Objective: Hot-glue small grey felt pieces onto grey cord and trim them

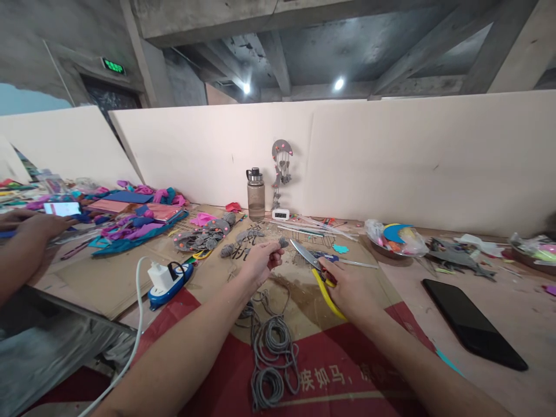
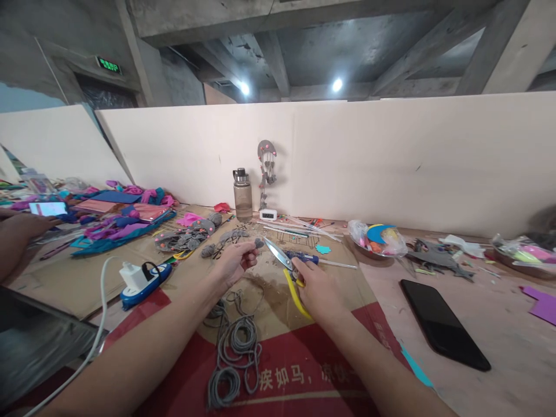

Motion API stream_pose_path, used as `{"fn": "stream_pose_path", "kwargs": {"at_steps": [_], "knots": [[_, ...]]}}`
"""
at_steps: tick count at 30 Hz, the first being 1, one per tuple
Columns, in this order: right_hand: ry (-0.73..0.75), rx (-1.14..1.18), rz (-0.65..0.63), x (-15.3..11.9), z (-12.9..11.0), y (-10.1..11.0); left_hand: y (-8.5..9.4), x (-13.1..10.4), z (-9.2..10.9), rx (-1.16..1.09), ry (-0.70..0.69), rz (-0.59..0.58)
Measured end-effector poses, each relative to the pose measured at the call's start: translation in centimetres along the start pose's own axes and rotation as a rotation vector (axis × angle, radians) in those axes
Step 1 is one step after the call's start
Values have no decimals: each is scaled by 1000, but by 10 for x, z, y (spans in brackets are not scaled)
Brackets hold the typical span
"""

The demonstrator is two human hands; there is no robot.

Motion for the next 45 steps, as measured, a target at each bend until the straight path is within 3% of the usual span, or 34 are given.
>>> {"fn": "stream_pose_path", "kwargs": {"at_steps": [7,11,16,20,24,29,36,41,45], "knots": [[-149,281,3,5,5,0,1,0,2,9,-25,31],[-220,343,-116,7,5,1,1,0,6,-16,-113,30],[-203,107,-327,-2,-4,-1,0,-1,11,-116,-107,18],[-145,-28,-393,-8,-13,-2,0,-1,11,-163,-125,-13],[-83,-36,-419,-11,-18,0,-1,-3,10,-48,-246,-22],[-22,16,-351,-8,-24,11,-5,-8,6,155,-414,-64],[-250,512,-29,6,-28,26,-11,-19,-1,243,-422,-129],[-500,812,-62,4,-28,11,-16,-29,-4,306,-407,-200],[-578,965,-51,6,-35,7,-18,-34,-7,365,-440,-276]]}}
Point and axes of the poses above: each hand's wrist, its own x-axis towards the middle knuckle, its own y-axis out of the back of the hand, z = x × y, the point moved 1 cm from there along x, towards the middle knuckle, and after that the axes turned 15 degrees about z, right-handed, at the moved point
